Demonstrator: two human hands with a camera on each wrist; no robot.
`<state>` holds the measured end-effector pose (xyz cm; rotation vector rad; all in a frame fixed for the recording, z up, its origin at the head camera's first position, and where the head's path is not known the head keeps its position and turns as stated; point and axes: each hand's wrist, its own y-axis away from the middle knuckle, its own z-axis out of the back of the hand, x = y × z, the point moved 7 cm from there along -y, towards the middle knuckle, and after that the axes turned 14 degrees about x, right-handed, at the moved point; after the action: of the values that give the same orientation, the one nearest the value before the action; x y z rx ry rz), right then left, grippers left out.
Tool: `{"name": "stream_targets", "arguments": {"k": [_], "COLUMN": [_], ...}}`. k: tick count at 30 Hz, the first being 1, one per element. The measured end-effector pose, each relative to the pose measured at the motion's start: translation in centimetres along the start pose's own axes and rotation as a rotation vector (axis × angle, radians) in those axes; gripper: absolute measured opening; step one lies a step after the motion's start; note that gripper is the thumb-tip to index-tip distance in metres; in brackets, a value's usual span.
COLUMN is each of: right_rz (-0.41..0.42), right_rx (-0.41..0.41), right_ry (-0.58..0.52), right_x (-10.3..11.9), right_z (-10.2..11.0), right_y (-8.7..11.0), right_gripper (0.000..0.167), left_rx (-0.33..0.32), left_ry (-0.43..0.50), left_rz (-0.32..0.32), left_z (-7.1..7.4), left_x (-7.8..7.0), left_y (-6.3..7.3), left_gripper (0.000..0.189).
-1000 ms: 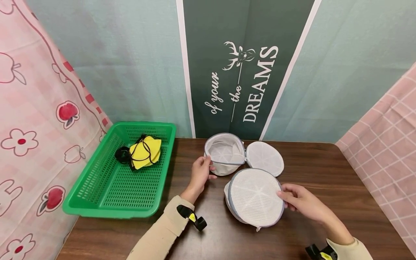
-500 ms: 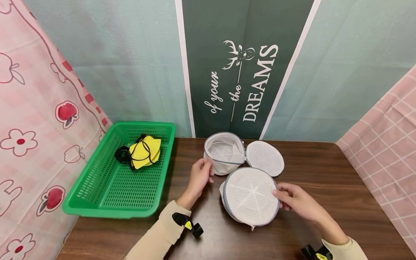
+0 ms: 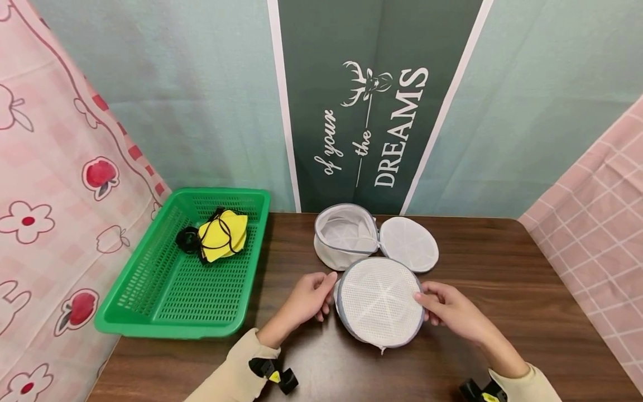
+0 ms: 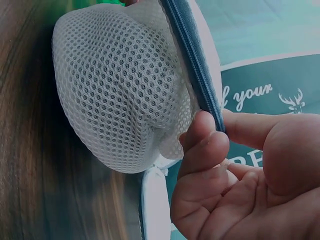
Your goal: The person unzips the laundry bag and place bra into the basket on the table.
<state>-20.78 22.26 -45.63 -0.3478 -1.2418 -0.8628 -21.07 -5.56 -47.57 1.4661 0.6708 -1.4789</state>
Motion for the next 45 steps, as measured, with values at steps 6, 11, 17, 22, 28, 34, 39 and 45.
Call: {"name": "stream_targets", "arguments": {"k": [6, 11, 17, 22, 28, 34, 39, 45], "right_rz": [-0.005, -0.025, -0.029, 0.011, 0.049, 0.028, -0.016, -0.051], "right_rx": [0.005, -0.012, -0.008, 0.009, 0.024, 0.008, -0.020, -0.056], "right_ry": [-0.015, -0.039, -0.047, -0.031, -0.026, -0.002, 0.010, 0.007], "right_x": [0.1, 0.1, 0.3, 0.8, 1.3, 1.1, 0.7, 0.6], "right_z": [-0.6, -0.8, -1.2, -1.7, -2.2, -2.6, -2.5, -2.2], "right_y": [-0.4, -0.5, -0.7, -0.8, -1.1, -1.6, -1.6, -1.5], "right_gripper": [0.023, 0.024, 0.026, 0.025, 0.024, 0.024, 0.025, 0.026], "left_rx": [0.062, 0.094, 0.065, 0.037, -0.018, -0.074, -0.051, 0.046], "left_ry": [0.002, -0.002, 0.016, 0.068, 0.111, 0.109, 0.106, 0.101], "left_rz": [0.014, 0.016, -0.005, -0.021, -0.077, -0.076, -0.022, 0.099], "left_z": [-0.4, -0.7, -0.8, -1.0, -0.6, -0.1, -0.5, -1.8], "left_x": [0.2, 0.0, -0.6, -0.9, -0.9, -0.1, 0.8, 1.5], "left_y": [1.0, 1.6, 2.1, 2.3, 2.3, 2.4, 2.7, 3.7], "left_gripper": [0.050, 0.046, 0.031, 0.027, 0.023, 0.026, 0.032, 0.047]}}
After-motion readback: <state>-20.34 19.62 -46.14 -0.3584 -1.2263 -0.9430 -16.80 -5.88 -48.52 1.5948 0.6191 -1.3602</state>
